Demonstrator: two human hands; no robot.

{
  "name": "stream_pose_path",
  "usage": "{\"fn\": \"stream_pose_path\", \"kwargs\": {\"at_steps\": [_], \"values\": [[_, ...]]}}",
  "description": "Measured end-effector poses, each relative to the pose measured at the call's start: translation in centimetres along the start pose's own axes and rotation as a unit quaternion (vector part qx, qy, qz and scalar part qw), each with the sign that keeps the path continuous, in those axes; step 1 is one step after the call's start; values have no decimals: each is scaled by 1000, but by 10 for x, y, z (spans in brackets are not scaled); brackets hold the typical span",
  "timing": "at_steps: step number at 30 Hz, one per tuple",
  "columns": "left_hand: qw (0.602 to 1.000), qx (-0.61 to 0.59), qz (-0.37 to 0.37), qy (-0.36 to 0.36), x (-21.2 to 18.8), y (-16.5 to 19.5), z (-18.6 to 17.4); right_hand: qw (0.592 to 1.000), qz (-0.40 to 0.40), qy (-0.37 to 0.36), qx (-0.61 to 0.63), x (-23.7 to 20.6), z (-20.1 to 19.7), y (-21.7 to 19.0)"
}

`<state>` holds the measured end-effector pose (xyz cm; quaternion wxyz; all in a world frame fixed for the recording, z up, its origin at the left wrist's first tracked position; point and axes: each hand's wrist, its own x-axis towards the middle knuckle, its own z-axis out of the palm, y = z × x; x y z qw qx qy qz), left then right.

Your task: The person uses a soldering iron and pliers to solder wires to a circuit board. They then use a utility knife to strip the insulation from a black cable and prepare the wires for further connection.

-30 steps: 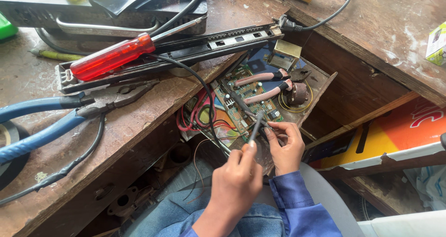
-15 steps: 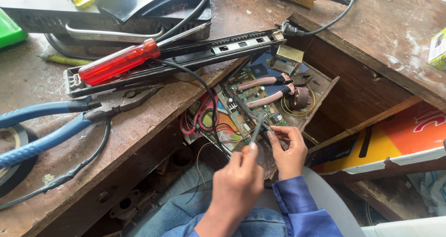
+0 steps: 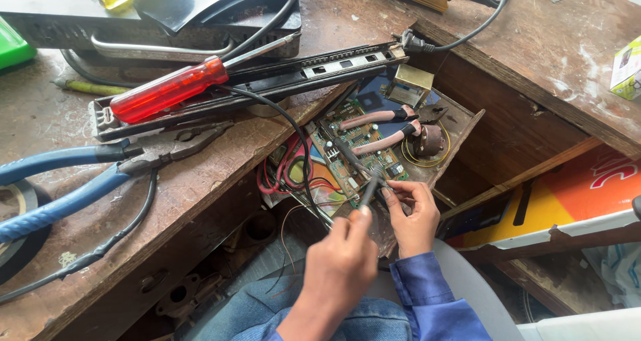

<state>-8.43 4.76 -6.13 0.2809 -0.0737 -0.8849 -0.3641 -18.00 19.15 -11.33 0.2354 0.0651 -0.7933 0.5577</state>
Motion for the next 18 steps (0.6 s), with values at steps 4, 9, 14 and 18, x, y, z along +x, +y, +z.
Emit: {"fn": "stream_pose_path", "kwargs": {"at_steps": [4, 9, 14, 18], "values": [[1000, -11, -16, 11, -3, 0, 4, 1000, -9, 0, -1, -2, -1, -1], [999, 24, 37, 3, -6, 3, 5, 1000, -3, 7, -21, -2, 1, -3], [1000, 19, -4, 17, -3, 0, 5, 999, -13, 1, -31, -1, -2, -2], [999, 17, 36, 8, -3, -1, 5, 1000, -9, -1, -27, 0, -1, 0]]}}
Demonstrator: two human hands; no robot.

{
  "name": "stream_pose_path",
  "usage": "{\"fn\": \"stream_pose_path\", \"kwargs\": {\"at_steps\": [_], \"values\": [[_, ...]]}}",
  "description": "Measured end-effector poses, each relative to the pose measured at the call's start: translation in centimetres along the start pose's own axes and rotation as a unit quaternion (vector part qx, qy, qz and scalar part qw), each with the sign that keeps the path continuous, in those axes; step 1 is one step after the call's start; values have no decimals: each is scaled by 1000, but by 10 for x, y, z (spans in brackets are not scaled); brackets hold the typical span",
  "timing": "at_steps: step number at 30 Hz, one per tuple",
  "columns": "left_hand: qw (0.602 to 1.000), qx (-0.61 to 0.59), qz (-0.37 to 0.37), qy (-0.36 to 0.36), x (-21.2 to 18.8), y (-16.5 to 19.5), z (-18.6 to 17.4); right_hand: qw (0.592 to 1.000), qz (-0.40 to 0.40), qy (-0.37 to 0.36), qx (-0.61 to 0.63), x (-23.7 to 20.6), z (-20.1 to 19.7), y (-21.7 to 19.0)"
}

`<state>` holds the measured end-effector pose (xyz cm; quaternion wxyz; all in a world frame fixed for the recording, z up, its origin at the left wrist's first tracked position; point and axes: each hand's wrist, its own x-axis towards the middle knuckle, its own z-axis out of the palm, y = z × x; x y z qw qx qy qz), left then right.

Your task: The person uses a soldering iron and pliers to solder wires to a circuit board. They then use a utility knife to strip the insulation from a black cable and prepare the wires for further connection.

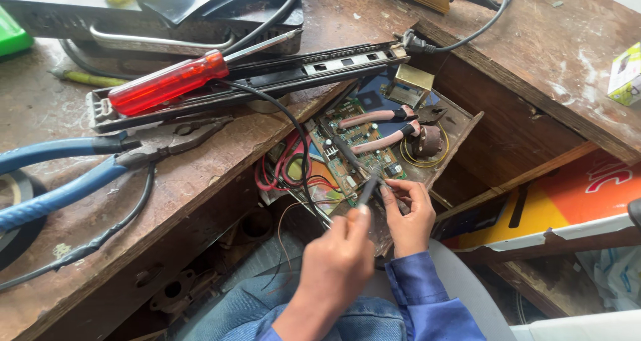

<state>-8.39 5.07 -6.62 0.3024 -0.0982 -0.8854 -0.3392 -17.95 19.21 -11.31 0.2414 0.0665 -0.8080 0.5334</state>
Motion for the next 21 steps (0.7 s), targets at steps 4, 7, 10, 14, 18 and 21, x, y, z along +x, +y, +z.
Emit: {"fn": "stream_pose_path", "kwargs": {"at_steps": [4, 7, 10, 14, 18, 21], "values": [[1000, -5, -21, -20, 0, -1, -1, 1000, -8, -1, -14, 0, 1, 0], [998, 7, -32, 50, 1, -2, -2, 1000, -17, -1, -24, -1, 1, 0], [999, 3, -18, -46, 0, 2, -2, 999, -31, -5, -20, -2, 0, 1], [1000, -3, -2, -2, 0, 3, -4, 1000, -11, 1, -1, -2, 0, 1], [999, 1, -38, 1, 3, 2, -6, 1000, -25, 2, -8, -1, 0, -1], [1000, -4, -17, -12, 2, 5, -6, 1000, -12, 0, 1, -1, 1, -3]]}}
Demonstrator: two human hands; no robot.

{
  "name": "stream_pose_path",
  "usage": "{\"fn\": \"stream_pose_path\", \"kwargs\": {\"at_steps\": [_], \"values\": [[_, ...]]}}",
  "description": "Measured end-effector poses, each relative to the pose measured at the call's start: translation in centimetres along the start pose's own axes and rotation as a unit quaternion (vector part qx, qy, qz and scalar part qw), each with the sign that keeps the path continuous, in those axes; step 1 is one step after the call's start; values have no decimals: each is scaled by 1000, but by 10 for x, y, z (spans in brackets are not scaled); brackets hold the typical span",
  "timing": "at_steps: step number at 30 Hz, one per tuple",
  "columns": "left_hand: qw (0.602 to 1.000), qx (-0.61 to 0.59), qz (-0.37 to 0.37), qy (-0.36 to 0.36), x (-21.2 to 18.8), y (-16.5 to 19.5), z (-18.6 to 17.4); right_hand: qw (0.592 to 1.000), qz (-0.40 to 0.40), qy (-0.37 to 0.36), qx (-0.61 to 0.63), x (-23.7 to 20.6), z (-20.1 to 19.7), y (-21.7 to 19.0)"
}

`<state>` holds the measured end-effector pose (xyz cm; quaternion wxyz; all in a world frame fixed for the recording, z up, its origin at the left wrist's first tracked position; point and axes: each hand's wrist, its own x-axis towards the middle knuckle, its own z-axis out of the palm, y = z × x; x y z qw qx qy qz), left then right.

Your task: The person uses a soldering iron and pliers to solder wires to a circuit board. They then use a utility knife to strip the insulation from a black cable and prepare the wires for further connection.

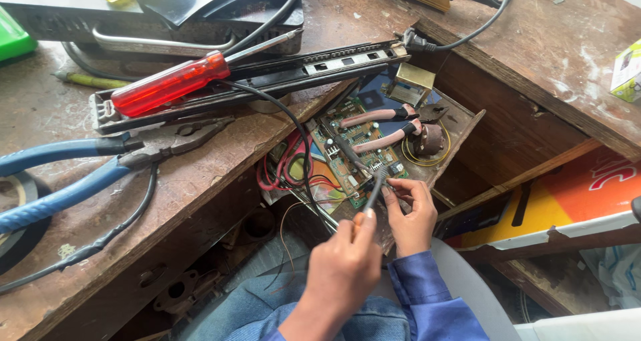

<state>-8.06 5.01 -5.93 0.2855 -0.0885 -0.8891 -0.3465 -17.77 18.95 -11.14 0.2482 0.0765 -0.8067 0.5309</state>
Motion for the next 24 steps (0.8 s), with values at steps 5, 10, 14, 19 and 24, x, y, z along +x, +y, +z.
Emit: {"fn": "stream_pose_path", "kwargs": {"at_steps": [5, 10, 14, 19, 24], "values": [[999, -9, -29, 28, 0, -1, 0, 1000, -11, 0, -13, 0, -2, -1], [1000, -13, 21, -14, -1, 2, 1, 1000, 8, -1, 3, 1, 0, 1], [999, -13, -42, -1, 1, -2, 0, 1000, -7, -1, -6, 0, -1, 0], [1000, 11, -23, 2, -1, -2, 2, 1000, -9, 1, -15, 0, 0, 0], [1000, 14, 6, 20, -1, -3, 2, 1000, -6, 2, -6, 0, 0, 0]]}}
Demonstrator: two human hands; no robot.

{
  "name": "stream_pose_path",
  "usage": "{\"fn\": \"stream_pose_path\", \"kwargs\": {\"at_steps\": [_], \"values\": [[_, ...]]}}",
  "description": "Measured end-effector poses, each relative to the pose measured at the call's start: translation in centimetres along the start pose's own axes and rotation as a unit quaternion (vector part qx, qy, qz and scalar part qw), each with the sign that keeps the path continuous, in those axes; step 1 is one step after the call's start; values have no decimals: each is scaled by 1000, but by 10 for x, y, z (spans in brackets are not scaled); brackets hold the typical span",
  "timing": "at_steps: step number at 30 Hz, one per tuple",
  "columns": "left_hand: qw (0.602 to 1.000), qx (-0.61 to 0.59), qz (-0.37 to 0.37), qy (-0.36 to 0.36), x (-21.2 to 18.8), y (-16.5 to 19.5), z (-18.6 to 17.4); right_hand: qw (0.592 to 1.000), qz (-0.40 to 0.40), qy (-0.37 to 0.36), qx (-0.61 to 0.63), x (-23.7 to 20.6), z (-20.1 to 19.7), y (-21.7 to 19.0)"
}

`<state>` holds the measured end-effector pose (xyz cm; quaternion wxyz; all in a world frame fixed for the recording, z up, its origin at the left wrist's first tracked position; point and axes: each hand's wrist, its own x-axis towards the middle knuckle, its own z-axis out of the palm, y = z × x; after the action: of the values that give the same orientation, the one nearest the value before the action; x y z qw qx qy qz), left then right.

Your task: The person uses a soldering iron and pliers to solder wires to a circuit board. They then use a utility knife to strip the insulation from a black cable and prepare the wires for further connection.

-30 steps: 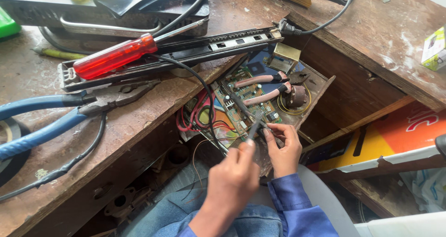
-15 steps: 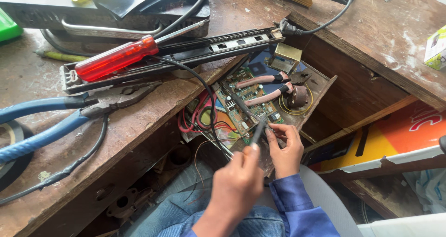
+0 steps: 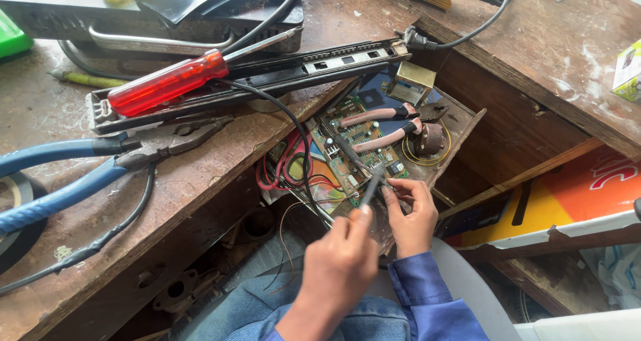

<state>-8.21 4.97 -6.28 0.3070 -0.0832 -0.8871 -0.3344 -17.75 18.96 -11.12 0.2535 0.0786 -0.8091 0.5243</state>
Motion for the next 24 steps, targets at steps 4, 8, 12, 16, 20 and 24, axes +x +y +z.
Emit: {"fn": "stream_pose_path", "kwargs": {"at_steps": [4, 8, 12, 16, 20, 24], "values": [[999, 25, -4, 28, 3, -5, -1, 1000, 6, 2, 0, 0, 0, 0], [998, 22, 51, -25, -2, -1, 2, 1000, -4, -1, 0, 0, 1, 1], [999, 24, 23, 15, -2, -3, 4, 1000, 3, 3, -4, 0, 0, 2], [998, 37, 26, -32, -2, -2, 3, 1000, -1, -1, -2, 1, 1, 0], [999, 17, 31, -8, -2, 1, 1, 1000, 0, -3, -4, 0, 0, -1], [999, 19, -4, 31, 2, -7, 0, 1000, 4, 1, -2, 1, 0, -2]]}}
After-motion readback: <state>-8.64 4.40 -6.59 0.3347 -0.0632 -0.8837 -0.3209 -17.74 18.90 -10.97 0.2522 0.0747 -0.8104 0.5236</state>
